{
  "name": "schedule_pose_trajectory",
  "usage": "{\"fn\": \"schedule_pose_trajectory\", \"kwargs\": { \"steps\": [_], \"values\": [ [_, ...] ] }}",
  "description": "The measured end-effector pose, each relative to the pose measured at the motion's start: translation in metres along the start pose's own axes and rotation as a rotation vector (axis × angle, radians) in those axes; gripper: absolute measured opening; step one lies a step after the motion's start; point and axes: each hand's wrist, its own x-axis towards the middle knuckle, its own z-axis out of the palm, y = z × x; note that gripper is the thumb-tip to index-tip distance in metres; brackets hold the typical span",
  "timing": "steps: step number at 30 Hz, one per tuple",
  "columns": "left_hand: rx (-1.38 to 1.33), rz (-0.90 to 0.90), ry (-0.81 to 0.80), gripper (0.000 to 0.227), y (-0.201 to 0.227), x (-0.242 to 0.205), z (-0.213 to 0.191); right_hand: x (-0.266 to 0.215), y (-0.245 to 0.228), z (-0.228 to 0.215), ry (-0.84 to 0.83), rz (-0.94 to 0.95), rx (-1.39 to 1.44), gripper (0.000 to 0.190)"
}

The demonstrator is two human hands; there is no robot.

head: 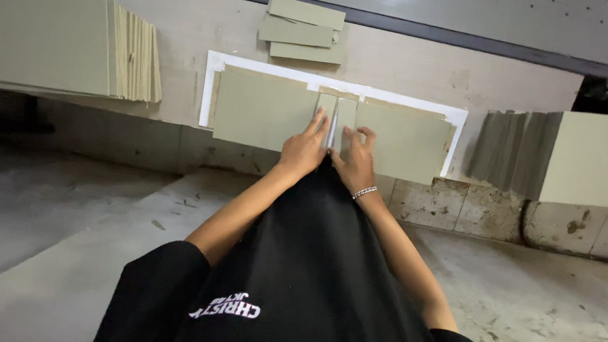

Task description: The person assembles books by placing stacks of beige pages onto a white board and covering them with a red cover sheet. The person repeats this process multiple times, handling the pages and covers by hand on a perforated metal workbench.

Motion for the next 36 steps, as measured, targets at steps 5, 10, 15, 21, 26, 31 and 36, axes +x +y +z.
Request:
{"fn": "schedule_pose_trajectory", "kwargs": {
  "steps": [5,10,15,21,26,31,36],
  "values": [
    [-0.02,-0.011,-0.114,0.075,0.013,-0.007,-0.028,0.008,0.0,0.009,-0.018,-0.045,-0.027,0.057],
    [0.098,0.024,-0.088,0.076,0.006,0.004,-0.01,0.017,-0.002,0.005,-0.131,0.007,-0.067,0.055],
    [0.205,0.02,0.005,0.07,-0.003,0.021,-0.001,0.033,0.0,0.0,-0.207,0.028,-0.249,0.051],
    [0.31,0.153,0.088,0.084,-0.012,0.02,-0.024,0.036,-0.014,-0.026,-0.032,-0.167,-0.585,0.083],
    [0.308,0.123,0.04,0.088,-0.013,0.016,-0.022,0.039,-0.016,-0.03,-0.144,-0.021,-0.611,0.084],
    [0.304,0.119,0.044,0.087,-0.013,0.019,-0.026,0.042,-0.012,-0.029,-0.131,-0.045,-0.568,0.085],
    [0.321,0.126,0.145,0.059,-0.021,0.031,-0.02,0.05,-0.015,-0.03,-0.134,-0.034,-0.544,0.084]
  ]
}}
